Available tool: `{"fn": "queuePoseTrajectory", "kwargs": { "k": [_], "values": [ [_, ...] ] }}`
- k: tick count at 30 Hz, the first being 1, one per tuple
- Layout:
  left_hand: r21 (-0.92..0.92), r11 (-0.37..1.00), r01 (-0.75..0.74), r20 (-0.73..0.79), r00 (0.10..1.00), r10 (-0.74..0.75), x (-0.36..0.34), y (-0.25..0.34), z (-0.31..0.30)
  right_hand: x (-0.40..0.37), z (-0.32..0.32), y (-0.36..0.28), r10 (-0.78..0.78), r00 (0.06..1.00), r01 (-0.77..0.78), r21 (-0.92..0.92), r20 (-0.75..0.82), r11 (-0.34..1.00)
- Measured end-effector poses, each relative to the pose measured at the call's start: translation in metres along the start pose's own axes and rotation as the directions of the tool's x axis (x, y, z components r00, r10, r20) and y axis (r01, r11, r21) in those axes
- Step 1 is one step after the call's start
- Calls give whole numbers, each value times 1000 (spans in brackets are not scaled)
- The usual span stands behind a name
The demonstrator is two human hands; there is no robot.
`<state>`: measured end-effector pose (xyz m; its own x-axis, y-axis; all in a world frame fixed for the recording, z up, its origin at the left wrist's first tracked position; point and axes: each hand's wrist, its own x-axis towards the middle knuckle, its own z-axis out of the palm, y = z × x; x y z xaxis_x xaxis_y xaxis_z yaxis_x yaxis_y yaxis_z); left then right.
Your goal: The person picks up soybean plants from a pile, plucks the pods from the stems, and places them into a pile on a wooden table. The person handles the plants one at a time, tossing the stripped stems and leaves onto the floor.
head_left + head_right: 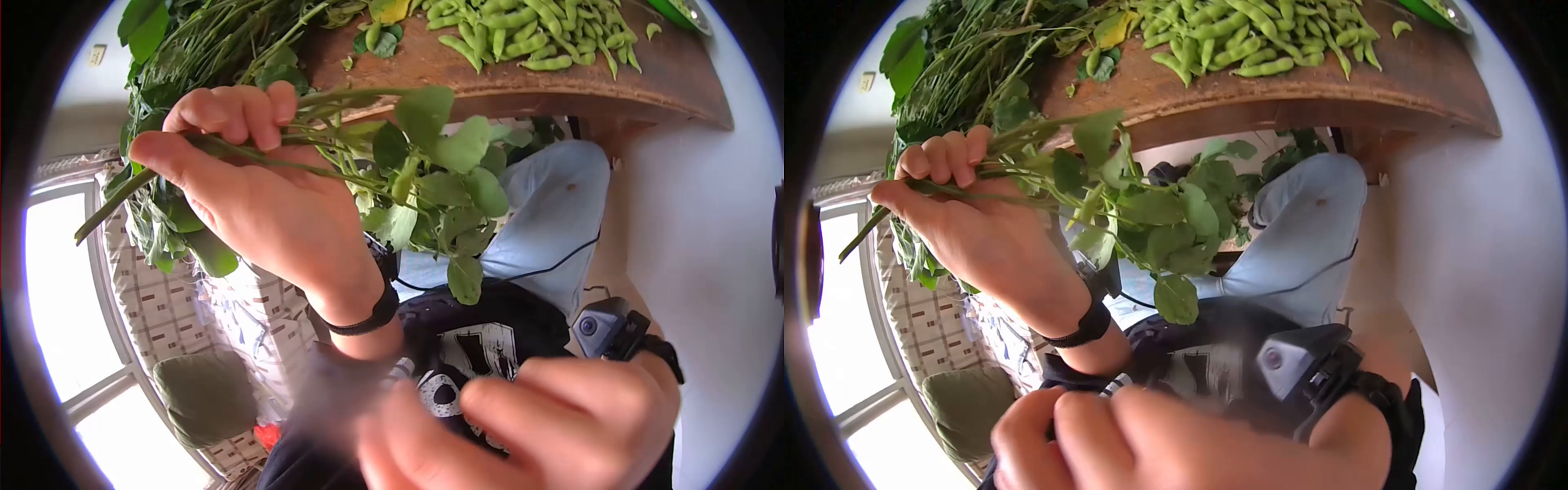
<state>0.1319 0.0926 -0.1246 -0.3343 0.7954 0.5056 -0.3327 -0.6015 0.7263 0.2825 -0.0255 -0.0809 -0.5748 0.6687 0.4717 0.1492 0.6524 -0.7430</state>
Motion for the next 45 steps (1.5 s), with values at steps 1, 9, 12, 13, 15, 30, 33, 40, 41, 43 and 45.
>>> {"fn": "queuePoseTrajectory", "kwargs": {
  "k": [1, 9, 12, 13, 15, 30, 33, 40, 41, 43, 45],
  "values": [
    [23, 1000, 1, 6, 1000, -1, -1, -1, -2, 1, 0, -1, 3, 1000, -3, 24, -1, 1000],
    [23, 999, -26, -84, 996, 28, 2, -9, -6, 17, -21, 9, 46, 998, -50, 99, 43, 994],
    [36, 999, 41, -304, 952, -28, 7, -8, 1, 13, -46, 28, 181, 982, -186, 115, 57, 976],
    [16, 997, 70, -422, 905, -56, 7, -7, 8, 8, -61, 33, 264, 964, -266, 105, 33, 958],
    [38, 999, -6, -313, 949, 18, 4, -12, 5, -3, -89, 47, 487, 857, -485, 59, -169, 873],
    [-96, 995, -33, -376, 926, -6, 5, 3, 7, -72, -204, 225, 52, 757, -627, -701, -652, 339],
    [-125, 992, -5, -383, 923, -44, 1, 0, 7, -48, -174, 209, -44, 822, -488, -741, -568, 461],
    [-164, 986, -10, -418, 906, -60, -4, -7, 10, 16, -11, 102, -29, 889, -166, -380, -458, 910],
    [-212, 977, -1, -409, 908, -87, -4, -6, 7, 17, 8, 97, 13, 884, -182, -319, -467, 930],
    [-244, 969, 44, -291, 949, -117, -8, -9, 5, 18, 32, 107, -85, 870, -145, -417, -485, 897],
    [-230, 960, 160, -303, 925, -227, -15, -8, 14, 30, 25, 109, -156, 895, -179, -657, -418, 732]
  ]
}}
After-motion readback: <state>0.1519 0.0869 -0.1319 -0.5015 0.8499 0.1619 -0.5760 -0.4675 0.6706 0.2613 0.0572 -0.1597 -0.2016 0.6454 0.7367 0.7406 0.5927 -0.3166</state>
